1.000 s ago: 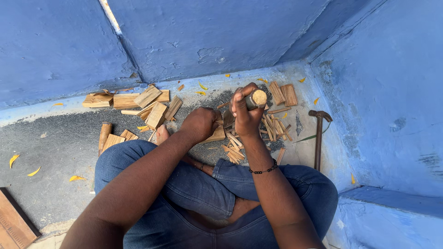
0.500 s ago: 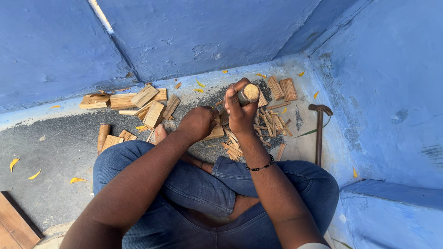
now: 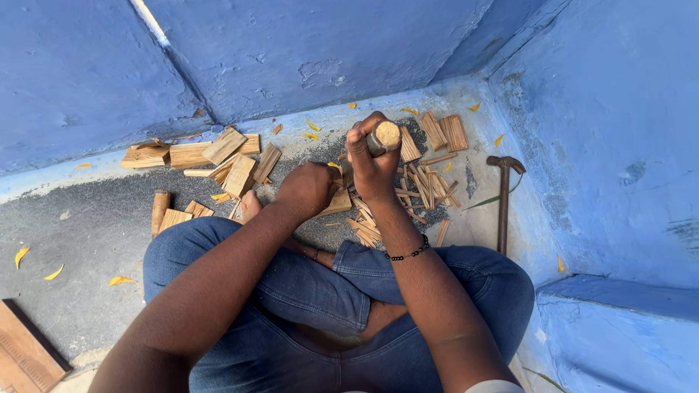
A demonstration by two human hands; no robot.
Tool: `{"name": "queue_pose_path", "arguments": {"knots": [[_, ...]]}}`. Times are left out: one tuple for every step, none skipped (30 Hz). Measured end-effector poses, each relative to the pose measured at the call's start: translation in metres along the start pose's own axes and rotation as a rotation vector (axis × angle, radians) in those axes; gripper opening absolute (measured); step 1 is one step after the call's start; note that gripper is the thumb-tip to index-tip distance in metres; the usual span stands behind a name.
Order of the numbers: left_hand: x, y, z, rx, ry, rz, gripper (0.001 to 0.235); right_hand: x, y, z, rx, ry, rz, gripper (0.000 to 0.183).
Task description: The person sits cross-legged on a concrete floor and uses a hammer to strike a cylindrical wooden mallet, splitting small rectangular pieces of wood into thinner slats. The person repeatedly picks up wood pieces, positions them, and strikes them to create smaller fragments.
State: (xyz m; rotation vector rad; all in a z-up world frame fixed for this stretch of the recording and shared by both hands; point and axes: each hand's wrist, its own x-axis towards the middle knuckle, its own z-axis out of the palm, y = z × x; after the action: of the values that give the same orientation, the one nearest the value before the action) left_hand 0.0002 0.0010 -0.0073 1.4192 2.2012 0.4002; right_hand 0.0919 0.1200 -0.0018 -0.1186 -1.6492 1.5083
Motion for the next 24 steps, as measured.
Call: {"name": "queue_pose_path", "arguments": {"knots": [[-0.001,0.001,0.000,-0.024,0.023,0.019,0.024,0.001,0.000,-0.001,-0.004,0.000,0.007,0.031],[-0.002,0.002,0.000,-0.023,0.044,0.043,0.023,0.001,0.000,-0.001,-0.005,0.000,-0.002,0.031],[-0.002,0.002,0.000,-0.021,0.062,0.068,0.023,-0.001,-0.001,0.000,-0.007,0.005,-0.010,0.031],[-0.002,0.002,0.001,-0.018,0.079,0.094,0.022,-0.002,-0.002,0.000,-0.009,0.010,-0.018,0.031],[-0.002,0.001,0.002,-0.010,0.077,0.096,0.021,-0.003,-0.003,0.001,-0.010,0.006,-0.011,0.031],[-0.002,0.000,0.002,-0.002,0.075,0.099,0.021,-0.003,-0.003,0.002,-0.011,0.002,-0.005,0.031],[-0.002,-0.001,0.003,0.006,0.074,0.101,0.020,-0.003,-0.004,0.004,-0.012,-0.004,0.001,0.031],[-0.001,-0.002,0.003,-0.002,0.068,0.096,0.019,-0.003,-0.004,0.004,-0.010,-0.002,-0.003,0.031],[-0.001,-0.002,0.002,-0.008,0.061,0.092,0.018,-0.003,-0.004,0.005,-0.007,0.000,-0.008,0.030],[0.000,-0.002,0.002,-0.015,0.055,0.087,0.018,-0.003,-0.004,0.006,-0.005,0.003,-0.012,0.030],[0.001,-0.002,0.002,-0.014,0.044,0.081,0.018,-0.003,-0.003,0.006,0.001,0.000,-0.010,0.030],[0.002,-0.003,0.003,-0.012,0.033,0.074,0.019,-0.002,-0.003,0.006,0.008,-0.002,-0.007,0.030],[0.003,-0.003,0.003,-0.012,0.024,0.066,0.019,-0.001,-0.002,0.006,0.015,-0.008,-0.006,0.030],[0.004,-0.003,0.003,-0.001,0.030,0.073,0.020,0.000,-0.001,0.005,0.000,-0.011,-0.018,0.031],[0.004,-0.003,0.003,0.009,0.035,0.079,0.020,0.000,-0.001,0.005,-0.015,-0.015,-0.029,0.031],[0.004,-0.003,0.004,0.019,0.040,0.085,0.020,0.000,-0.001,0.005,-0.029,-0.019,-0.040,0.031],[0.004,-0.004,0.004,0.018,0.047,0.089,0.020,0.000,-0.001,0.006,-0.022,-0.018,-0.030,0.031],[0.004,-0.004,0.003,0.017,0.053,0.094,0.020,-0.001,-0.001,0.007,-0.014,-0.018,-0.020,0.031],[0.003,-0.004,0.003,0.017,0.060,0.098,0.021,-0.002,-0.002,0.008,-0.006,-0.017,-0.011,0.032],[0.002,-0.003,0.004,0.021,0.065,0.087,0.021,-0.002,-0.002,0.008,-0.010,-0.016,-0.024,0.032],[0.001,-0.002,0.004,0.027,0.069,0.077,0.020,-0.002,-0.003,0.008,-0.014,-0.015,-0.038,0.032],[-0.001,-0.001,0.004,0.033,0.074,0.067,0.020,-0.001,-0.004,0.009,-0.017,-0.013,-0.052,0.033],[-0.001,0.002,0.004,0.048,0.043,0.053,0.019,0.000,-0.005,0.009,0.011,0.003,-0.056,0.033],[-0.001,0.005,0.005,0.063,0.012,0.039,0.019,0.002,-0.007,0.009,0.040,0.020,-0.061,0.032]]}}
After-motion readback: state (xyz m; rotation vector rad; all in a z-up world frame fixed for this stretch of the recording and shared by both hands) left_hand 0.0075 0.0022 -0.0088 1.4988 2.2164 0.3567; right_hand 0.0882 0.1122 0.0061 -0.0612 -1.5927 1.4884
